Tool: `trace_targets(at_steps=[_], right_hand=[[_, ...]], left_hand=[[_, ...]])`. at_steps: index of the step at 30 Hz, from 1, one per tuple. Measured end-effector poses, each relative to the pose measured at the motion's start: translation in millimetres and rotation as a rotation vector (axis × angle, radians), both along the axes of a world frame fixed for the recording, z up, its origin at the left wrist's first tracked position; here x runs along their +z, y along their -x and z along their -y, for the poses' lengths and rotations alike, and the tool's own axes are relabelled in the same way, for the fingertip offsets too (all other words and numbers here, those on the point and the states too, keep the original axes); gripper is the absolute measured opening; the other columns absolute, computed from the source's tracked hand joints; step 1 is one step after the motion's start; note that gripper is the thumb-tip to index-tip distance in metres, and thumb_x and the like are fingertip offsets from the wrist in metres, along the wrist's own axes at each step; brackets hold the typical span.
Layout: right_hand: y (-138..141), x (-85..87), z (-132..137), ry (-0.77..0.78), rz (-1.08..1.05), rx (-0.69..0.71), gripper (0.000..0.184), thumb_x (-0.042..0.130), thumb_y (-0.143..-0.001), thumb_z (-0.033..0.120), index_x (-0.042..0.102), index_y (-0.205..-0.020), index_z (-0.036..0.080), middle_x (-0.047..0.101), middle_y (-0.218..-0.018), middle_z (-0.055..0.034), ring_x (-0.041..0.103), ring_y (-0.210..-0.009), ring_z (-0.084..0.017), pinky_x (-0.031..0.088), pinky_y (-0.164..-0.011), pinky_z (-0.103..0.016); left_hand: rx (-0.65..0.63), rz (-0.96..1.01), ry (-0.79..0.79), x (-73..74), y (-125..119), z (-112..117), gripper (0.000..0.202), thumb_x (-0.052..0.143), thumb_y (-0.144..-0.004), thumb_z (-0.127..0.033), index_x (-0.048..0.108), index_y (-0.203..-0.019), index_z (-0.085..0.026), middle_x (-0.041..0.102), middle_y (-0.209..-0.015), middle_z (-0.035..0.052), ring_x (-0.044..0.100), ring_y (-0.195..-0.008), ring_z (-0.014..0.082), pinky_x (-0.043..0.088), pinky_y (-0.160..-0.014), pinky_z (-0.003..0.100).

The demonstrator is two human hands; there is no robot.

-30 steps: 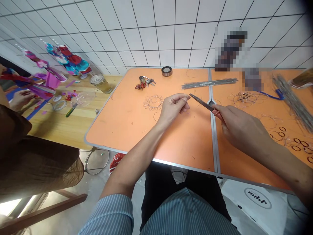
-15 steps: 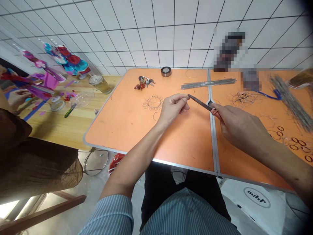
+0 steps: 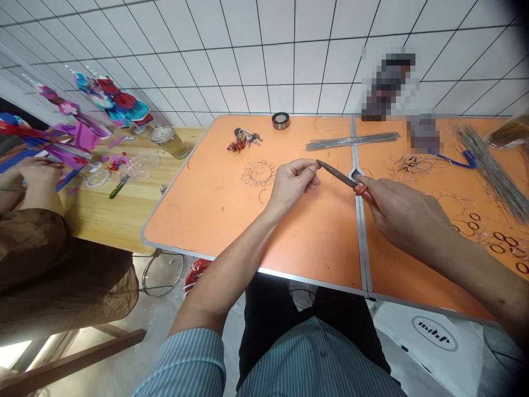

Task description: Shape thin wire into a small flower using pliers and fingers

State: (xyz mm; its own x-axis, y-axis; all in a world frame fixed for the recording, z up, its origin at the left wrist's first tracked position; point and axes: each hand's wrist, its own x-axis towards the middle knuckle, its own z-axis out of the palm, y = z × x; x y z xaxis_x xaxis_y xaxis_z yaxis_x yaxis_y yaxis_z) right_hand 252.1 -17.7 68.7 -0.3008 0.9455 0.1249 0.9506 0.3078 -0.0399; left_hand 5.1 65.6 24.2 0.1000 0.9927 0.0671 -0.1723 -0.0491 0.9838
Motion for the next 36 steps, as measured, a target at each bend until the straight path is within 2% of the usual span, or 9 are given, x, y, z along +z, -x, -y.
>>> trace_targets(at_steps=[4, 7, 15, 19, 23, 27, 32, 36], right_hand=[[2, 4.2, 2, -0.019, 0.036, 0.007, 0.051, 0.038, -0.123, 0.027, 0.068, -0.162, 0.015, 0.084, -0.128, -0.0224, 0.077, -0.103, -0.040, 0.025, -0.063, -0.040], [3, 7.2, 3, -0.028, 0.079, 0.003, 0.049, 0.039, -0.123, 0.026, 0.069, -0.160, 0.016, 0.082, -0.118, -0.0190, 0.076, -0.097, -0.037, 0.023, -0.062, -0.039], [2, 4.6, 3, -0.013, 0.074, -0.002, 0.047, 0.039, -0.122, 0.026, 0.071, -0.156, 0.017, 0.078, -0.116, -0.0198, 0.067, -0.075, -0.029, 0.022, -0.061, -0.040], [1, 3.3, -1, 0.027, 0.018, 0.002, 0.045, 0.040, -0.121, 0.027, 0.074, -0.150, 0.017, 0.075, -0.120, -0.0198, 0.070, -0.082, -0.031, 0.028, -0.061, -0.038], [1, 2.3, -3, 0.008, -0.020, 0.026, 0.050, 0.040, -0.120, 0.026, 0.072, -0.157, 0.018, 0.072, -0.118, -0.0171, 0.068, -0.083, -0.030, 0.033, -0.063, -0.037], [5, 3.3, -2, -0.057, 0.107, 0.012, 0.052, 0.035, -0.120, 0.023, 0.072, -0.157, 0.015, 0.068, -0.111, -0.0178, 0.058, -0.074, -0.028, 0.026, -0.060, -0.038], [16, 8.5, 1, -0.127, 0.197, -0.007, 0.048, 0.034, -0.122, 0.026, 0.074, -0.145, 0.013, 0.066, -0.103, -0.0209, 0.058, -0.081, -0.032, 0.021, -0.064, -0.040], [20, 10.2, 5, -0.121, 0.173, -0.025, 0.051, 0.035, -0.122, 0.021, 0.069, -0.159, 0.012, 0.070, -0.107, -0.0210, 0.063, -0.088, -0.032, 0.023, -0.067, -0.041]], left_hand=[[0.011, -0.019, 0.006, -0.3, -1, -1, 0.016, 0.080, -0.106, -0.019, 0.084, -0.090, -0.019, 0.076, -0.066, -0.0018, 0.065, -0.055, 0.0082, 0.047, -0.056, 0.022], [0.018, -0.026, 0.005, 0.2, -1, -1, 0.017, 0.080, -0.106, -0.020, 0.084, -0.089, -0.019, 0.076, -0.066, -0.0016, 0.065, -0.055, 0.0081, 0.046, -0.056, 0.022], [0.024, -0.036, -0.001, 0.7, -1, 1, 0.020, 0.076, -0.107, -0.016, 0.084, -0.089, -0.019, 0.076, -0.066, -0.0015, 0.065, -0.056, 0.0081, 0.046, -0.056, 0.021], [0.025, -0.048, -0.006, 0.6, -1, 1, 0.019, 0.076, -0.106, -0.016, 0.085, -0.090, -0.019, 0.075, -0.065, -0.0016, 0.065, -0.056, 0.0084, 0.046, -0.056, 0.021], [0.023, -0.051, -0.014, 1.7, -1, 2, 0.020, 0.076, -0.107, -0.018, 0.085, -0.089, -0.019, 0.075, -0.065, -0.0014, 0.064, -0.055, 0.0088, 0.045, -0.055, 0.022], [0.029, -0.062, -0.009, 2.1, -2, 3, 0.023, 0.077, -0.105, -0.017, 0.083, -0.084, -0.019, 0.075, -0.065, -0.0011, 0.063, -0.055, 0.0086, 0.044, -0.055, 0.022], [0.030, -0.087, 0.018, -1.4, -3, 1, 0.031, 0.080, -0.104, -0.019, 0.077, -0.074, -0.019, 0.074, -0.063, -0.0005, 0.060, -0.052, 0.0087, 0.046, -0.055, 0.023], [0.014, -0.080, 0.022, -3.4, -1, 1, 0.029, 0.080, -0.104, -0.019, 0.077, -0.074, -0.019, 0.076, -0.065, 0.0007, 0.061, -0.053, 0.0090, 0.047, -0.056, 0.023]])
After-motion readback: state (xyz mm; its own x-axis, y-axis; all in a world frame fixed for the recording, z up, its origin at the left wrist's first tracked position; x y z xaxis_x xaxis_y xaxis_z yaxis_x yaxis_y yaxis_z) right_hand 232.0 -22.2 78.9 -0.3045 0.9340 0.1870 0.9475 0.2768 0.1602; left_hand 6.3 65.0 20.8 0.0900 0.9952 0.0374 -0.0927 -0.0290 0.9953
